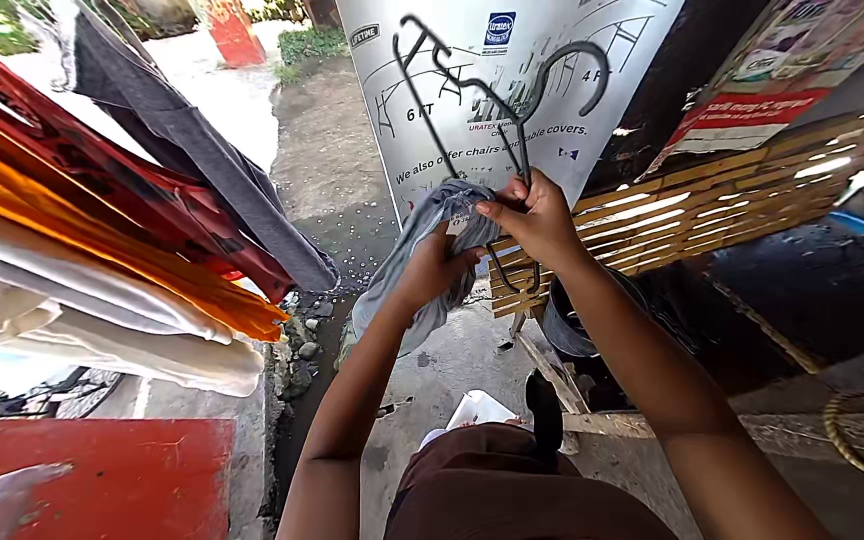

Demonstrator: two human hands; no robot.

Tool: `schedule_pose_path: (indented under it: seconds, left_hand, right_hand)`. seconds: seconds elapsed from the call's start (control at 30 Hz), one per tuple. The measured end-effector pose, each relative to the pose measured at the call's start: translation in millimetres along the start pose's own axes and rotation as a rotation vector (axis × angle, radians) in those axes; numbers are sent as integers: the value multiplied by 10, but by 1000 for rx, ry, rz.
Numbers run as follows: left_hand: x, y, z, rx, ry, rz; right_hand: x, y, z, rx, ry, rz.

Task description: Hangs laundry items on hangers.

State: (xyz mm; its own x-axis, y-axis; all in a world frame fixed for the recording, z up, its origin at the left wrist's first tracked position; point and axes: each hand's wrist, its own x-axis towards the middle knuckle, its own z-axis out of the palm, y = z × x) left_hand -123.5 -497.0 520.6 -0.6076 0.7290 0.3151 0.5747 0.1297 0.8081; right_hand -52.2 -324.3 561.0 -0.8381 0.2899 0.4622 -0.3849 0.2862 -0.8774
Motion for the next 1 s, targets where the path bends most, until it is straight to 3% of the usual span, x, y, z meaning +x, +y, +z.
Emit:
schedule_pose_path:
  seconds: [0.2,0.3,0.4,0.53,0.63,0.8,1.0]
  left_hand:
    - [-106,-53,-305,127,178,117]
    - [-158,-189,-316,-194,246,67]
    - [-212,-274,-449,-537,449,-148]
    - [-225,-353,-626,-609,614,-155]
    - [-246,-330,-663,-604,614,-80]
    - [-248,-329,-650,-834,575,29]
    - [-302,-267,-692,-936,478,129]
  right_hand:
    - [67,-55,-146,0,75,-27]
    - [80,-10,-223,-78,132,-103]
    - [120,-63,-449,-31,321,6]
    - [135,-122,-854,-40,405,36]
    - [96,-100,-1030,-52,417,18]
    - [-27,-66,-1182,-71,396,55]
    - [-134,29,-1274,-131,256,70]
